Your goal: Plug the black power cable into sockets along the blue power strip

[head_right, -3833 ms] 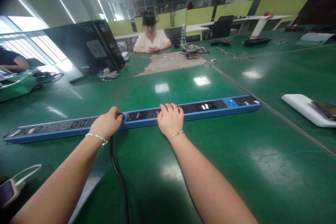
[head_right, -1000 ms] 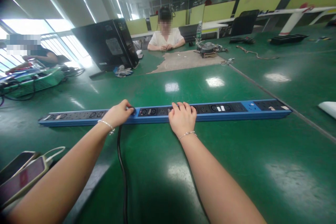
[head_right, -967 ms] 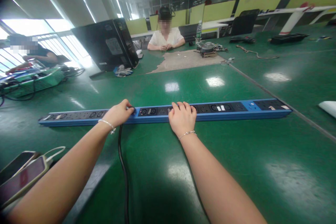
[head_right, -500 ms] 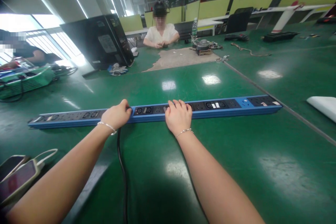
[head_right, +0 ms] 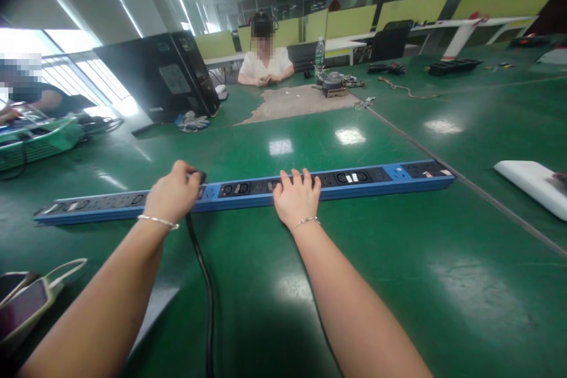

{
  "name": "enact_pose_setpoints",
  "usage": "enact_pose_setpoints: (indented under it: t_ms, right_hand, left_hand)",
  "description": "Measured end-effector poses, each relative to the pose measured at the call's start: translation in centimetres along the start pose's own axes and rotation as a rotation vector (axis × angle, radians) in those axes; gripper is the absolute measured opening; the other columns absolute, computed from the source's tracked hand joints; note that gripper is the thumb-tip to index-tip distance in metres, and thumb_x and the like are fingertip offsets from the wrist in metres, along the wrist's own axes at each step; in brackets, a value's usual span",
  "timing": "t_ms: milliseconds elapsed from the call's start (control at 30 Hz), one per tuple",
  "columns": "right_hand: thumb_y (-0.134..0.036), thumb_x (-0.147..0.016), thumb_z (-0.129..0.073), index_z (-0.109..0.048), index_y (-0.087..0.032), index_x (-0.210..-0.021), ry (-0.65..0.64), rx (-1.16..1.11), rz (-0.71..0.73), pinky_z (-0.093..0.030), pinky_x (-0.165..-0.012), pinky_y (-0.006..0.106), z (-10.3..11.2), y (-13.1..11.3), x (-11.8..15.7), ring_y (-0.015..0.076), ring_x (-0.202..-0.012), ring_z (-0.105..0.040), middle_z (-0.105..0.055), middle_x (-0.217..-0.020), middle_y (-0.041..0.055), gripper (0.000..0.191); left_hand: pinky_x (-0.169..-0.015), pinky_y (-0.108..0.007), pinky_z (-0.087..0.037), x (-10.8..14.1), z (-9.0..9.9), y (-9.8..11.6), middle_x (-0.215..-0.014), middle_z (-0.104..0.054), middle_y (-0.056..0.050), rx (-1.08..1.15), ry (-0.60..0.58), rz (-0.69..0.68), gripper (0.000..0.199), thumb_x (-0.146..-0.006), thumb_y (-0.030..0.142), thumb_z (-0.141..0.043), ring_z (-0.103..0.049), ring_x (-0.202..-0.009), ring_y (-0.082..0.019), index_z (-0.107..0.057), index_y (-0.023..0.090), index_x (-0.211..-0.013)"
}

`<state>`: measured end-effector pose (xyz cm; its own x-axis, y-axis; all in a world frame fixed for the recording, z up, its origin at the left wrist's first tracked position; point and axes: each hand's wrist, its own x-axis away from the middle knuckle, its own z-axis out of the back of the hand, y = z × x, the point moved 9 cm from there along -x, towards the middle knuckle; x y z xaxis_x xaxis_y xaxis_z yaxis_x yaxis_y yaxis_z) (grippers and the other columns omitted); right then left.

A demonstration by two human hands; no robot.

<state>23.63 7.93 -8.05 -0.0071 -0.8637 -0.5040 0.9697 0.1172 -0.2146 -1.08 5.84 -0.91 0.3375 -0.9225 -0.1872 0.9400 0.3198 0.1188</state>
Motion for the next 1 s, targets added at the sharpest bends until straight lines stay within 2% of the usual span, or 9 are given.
enact_pose_setpoints:
  t_ms: [67, 100, 167, 333, 400, 467, 567, 767, 1000]
  right_hand:
    - [-0.033, -0.088, -0.034, -0.057, -0.027, -0.119, -0.003, -0.005, -0.006, -0.016, -0.100, 0.049, 0.0, 0.0, 0.0, 0.0266, -0.121, -0.035, -0.055, -0.125, 0.0043, 0.039]
    - [-0.033, -0.088, -0.034, -0.057, -0.027, -0.119, -0.003, -0.009, -0.009, -0.016, -0.100, 0.049, 0.0, 0.0, 0.0, 0.0265, -0.121, -0.035, -0.055, -0.125, 0.0042, 0.039]
    - [-0.032, -0.088, -0.034, -0.057, -0.027, -0.119, -0.002, -0.016, -0.017, -0.016, -0.100, 0.048, -0.1, 0.1, 0.0, 0.0264, -0.121, -0.035, -0.055, -0.125, 0.0042, 0.039]
    - [-0.030, -0.088, -0.034, -0.058, -0.027, -0.118, 0.003, -0.034, -0.023, -0.015, -0.100, 0.049, -0.1, 0.2, 0.0, 0.0267, -0.121, -0.035, -0.055, -0.124, 0.0045, 0.039]
    - [-0.030, -0.088, -0.034, -0.057, -0.026, -0.119, 0.003, -0.035, -0.019, -0.015, -0.100, 0.049, 0.0, 0.1, 0.0, 0.0270, -0.121, -0.034, -0.055, -0.124, 0.0049, 0.039]
    - [-0.030, -0.088, -0.034, -0.057, -0.026, -0.119, 0.002, -0.034, -0.016, -0.015, -0.100, 0.049, 0.0, 0.1, 0.0, 0.0273, -0.121, -0.034, -0.055, -0.124, 0.0052, 0.039]
    - [-0.030, -0.088, -0.034, -0.058, -0.026, -0.118, 0.002, -0.037, -0.020, -0.015, -0.100, 0.049, 0.0, 0.1, 0.0, 0.0276, -0.121, -0.034, -0.055, -0.124, 0.0054, 0.039]
    - [-0.029, -0.086, -0.036, -0.058, -0.026, -0.117, 0.003, -0.081, -0.029, -0.015, -0.100, 0.049, 0.1, 0.2, 0.0, 0.0276, -0.121, -0.034, -0.055, -0.123, 0.0058, 0.038]
    - [-0.024, -0.085, -0.038, -0.059, -0.020, -0.115, 0.016, -0.178, -0.030, -0.018, -0.101, 0.044, 0.0, 0.8, -0.2, 0.0251, -0.121, -0.037, -0.057, -0.122, 0.0064, 0.038]
  left_hand:
    - [-0.069, -0.036, -0.045, -0.3, 2.7, 0.5, -0.084, -0.066, -0.009, 0.088, 0.106, -0.020, 0.033, -0.082, 0.044, -0.036, -0.062, -0.079, -0.026, -0.052, 0.021, -0.100]
    - [-0.068, -0.034, -0.044, -0.5, 3.3, 1.2, -0.081, -0.066, -0.007, 0.142, 0.097, -0.062, 0.032, -0.081, 0.043, -0.038, -0.062, -0.077, -0.023, -0.053, 0.022, -0.098]
    - [-0.065, -0.030, -0.044, -0.8, 3.0, 3.3, -0.073, -0.065, -0.003, 0.233, -0.003, -0.154, 0.027, -0.078, 0.041, -0.043, -0.061, -0.070, -0.019, -0.056, 0.021, -0.091]
    - [-0.060, -0.026, -0.043, -0.3, -3.0, 8.8, -0.058, -0.063, 0.000, 0.332, -0.330, -0.253, 0.018, -0.074, 0.033, -0.049, -0.059, -0.057, -0.015, -0.057, 0.020, -0.084]
    - [-0.056, -0.025, -0.043, -0.1, -5.0, 10.2, -0.055, -0.063, 0.000, 0.344, -0.397, -0.255, 0.019, -0.073, 0.031, -0.049, -0.059, -0.052, -0.015, -0.056, 0.019, -0.085]
    - [-0.056, -0.026, -0.044, -0.3, -5.9, 11.0, -0.058, -0.065, -0.002, 0.308, -0.385, -0.272, 0.020, -0.073, 0.029, -0.048, -0.060, -0.053, -0.015, -0.056, 0.017, -0.087]
    - [-0.064, -0.028, -0.046, -0.8, -6.0, 11.8, -0.071, -0.069, -0.007, 0.209, -0.338, -0.308, 0.022, -0.072, 0.027, -0.048, -0.064, -0.064, -0.018, -0.057, 0.016, -0.089]
    - [-0.068, -0.030, -0.047, -1.1, -6.3, 12.4, -0.088, -0.069, -0.013, 0.049, -0.369, -0.320, 0.029, -0.072, 0.027, -0.047, -0.065, -0.080, -0.022, -0.058, 0.015, -0.097]
    - [-0.068, -0.036, -0.047, 0.8, -6.3, 13.3, -0.090, -0.068, -0.015, -0.042, -0.223, -0.346, 0.030, -0.077, 0.031, -0.040, -0.065, -0.083, -0.028, -0.054, 0.018, -0.100]
